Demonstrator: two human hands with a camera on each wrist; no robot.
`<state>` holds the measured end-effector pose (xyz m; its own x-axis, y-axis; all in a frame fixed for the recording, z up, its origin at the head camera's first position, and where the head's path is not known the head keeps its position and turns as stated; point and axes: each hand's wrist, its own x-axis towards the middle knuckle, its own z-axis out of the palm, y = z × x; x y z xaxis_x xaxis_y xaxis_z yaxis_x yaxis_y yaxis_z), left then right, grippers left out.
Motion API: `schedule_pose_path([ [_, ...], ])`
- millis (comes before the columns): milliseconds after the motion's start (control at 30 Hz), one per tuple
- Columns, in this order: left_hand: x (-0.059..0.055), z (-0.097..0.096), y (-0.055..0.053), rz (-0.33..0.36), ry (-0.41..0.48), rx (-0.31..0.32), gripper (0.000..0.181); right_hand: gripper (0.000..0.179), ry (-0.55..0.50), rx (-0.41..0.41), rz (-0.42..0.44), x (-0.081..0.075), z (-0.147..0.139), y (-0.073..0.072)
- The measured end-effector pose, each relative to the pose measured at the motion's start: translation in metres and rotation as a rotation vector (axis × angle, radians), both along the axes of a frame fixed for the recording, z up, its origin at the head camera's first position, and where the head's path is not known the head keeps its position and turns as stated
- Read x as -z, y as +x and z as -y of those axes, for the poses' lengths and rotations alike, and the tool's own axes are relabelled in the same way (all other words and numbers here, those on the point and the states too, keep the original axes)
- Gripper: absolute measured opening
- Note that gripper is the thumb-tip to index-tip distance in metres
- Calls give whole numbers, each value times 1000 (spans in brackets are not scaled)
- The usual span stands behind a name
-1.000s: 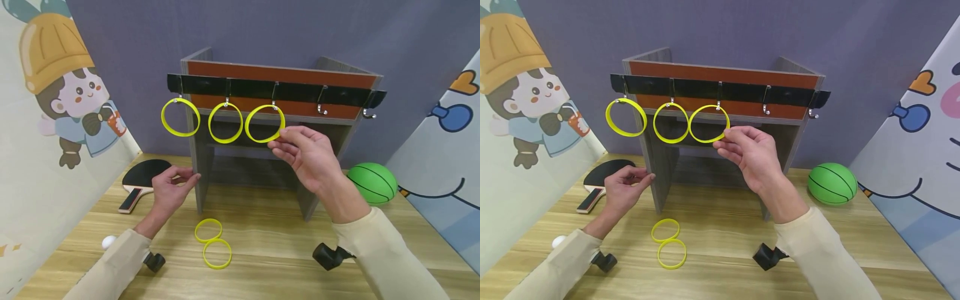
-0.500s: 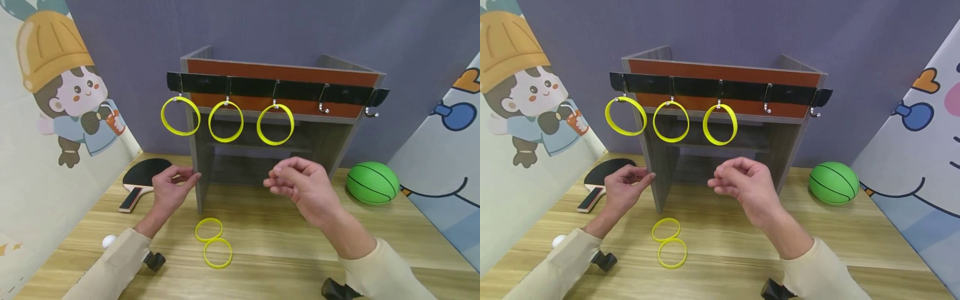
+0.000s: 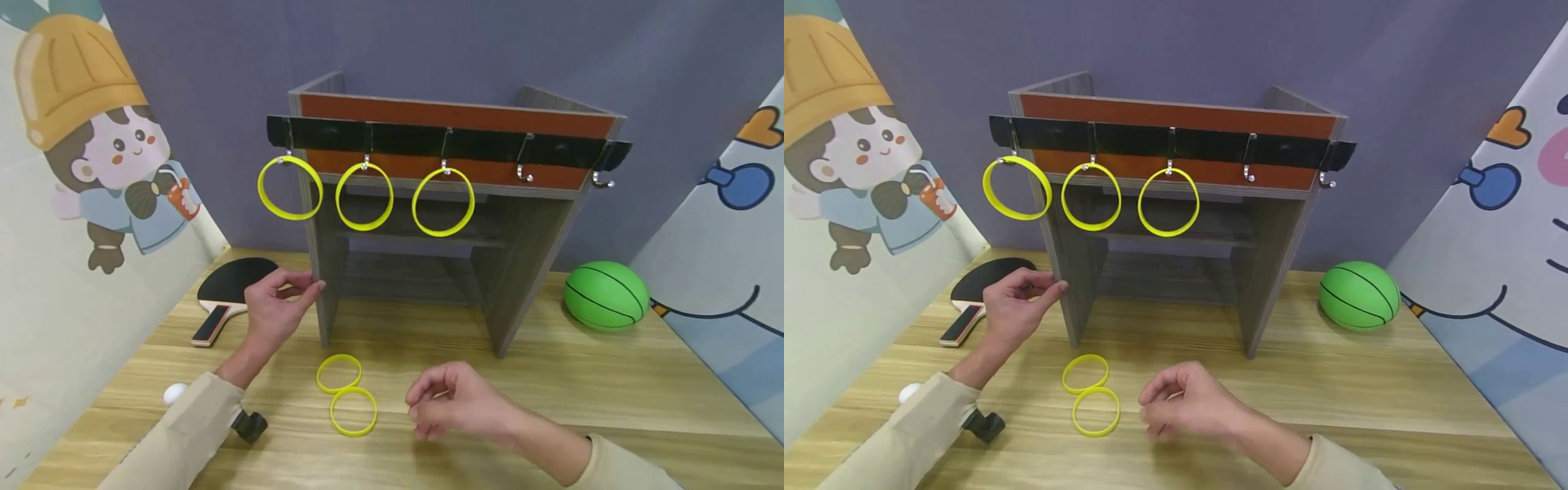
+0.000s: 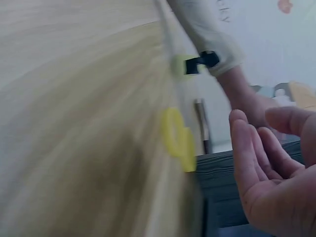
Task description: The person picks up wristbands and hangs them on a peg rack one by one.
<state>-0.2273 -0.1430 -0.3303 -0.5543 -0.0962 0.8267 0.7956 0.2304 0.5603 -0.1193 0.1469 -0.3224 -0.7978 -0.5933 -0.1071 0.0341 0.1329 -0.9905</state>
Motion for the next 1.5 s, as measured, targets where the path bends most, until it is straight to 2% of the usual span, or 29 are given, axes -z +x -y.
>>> schedule_pose_path([
  [133,-10,-4,10,13,-13,-8,17,18,40,-18,36,18,0,2],
  [233,-12,-4,12,17,-16,-10,16,18,68,-12,62,27,2,2],
  [333,-8,-3,8,0,-12,-11,17,16,96,-2,91,33,5,1],
  [567,9,5,-10,-11,8,-2,18,11,135,37,120,49,17,-8],
  [733,9,3,-12,-19,9,20,17,6,181,58,124,55,27,-19],
  [867,9,3,-12,-15,12,20,17,10,243,32,137,56,33,-28],
  [967,8,3,-10,-8,15,17,18,16,277,16,168,56,37,-33],
  [1067,2,2,-4,-7,8,18,18,20,295,20,194,56,40,-37],
  [1267,-10,-2,11,3,-9,17,16,19,306,116,187,61,49,-36],
  [1367,-10,-3,12,8,-13,13,16,20,319,161,174,62,52,-34],
  [1500,-9,-2,11,3,-14,7,16,22,339,176,156,62,55,-33],
])
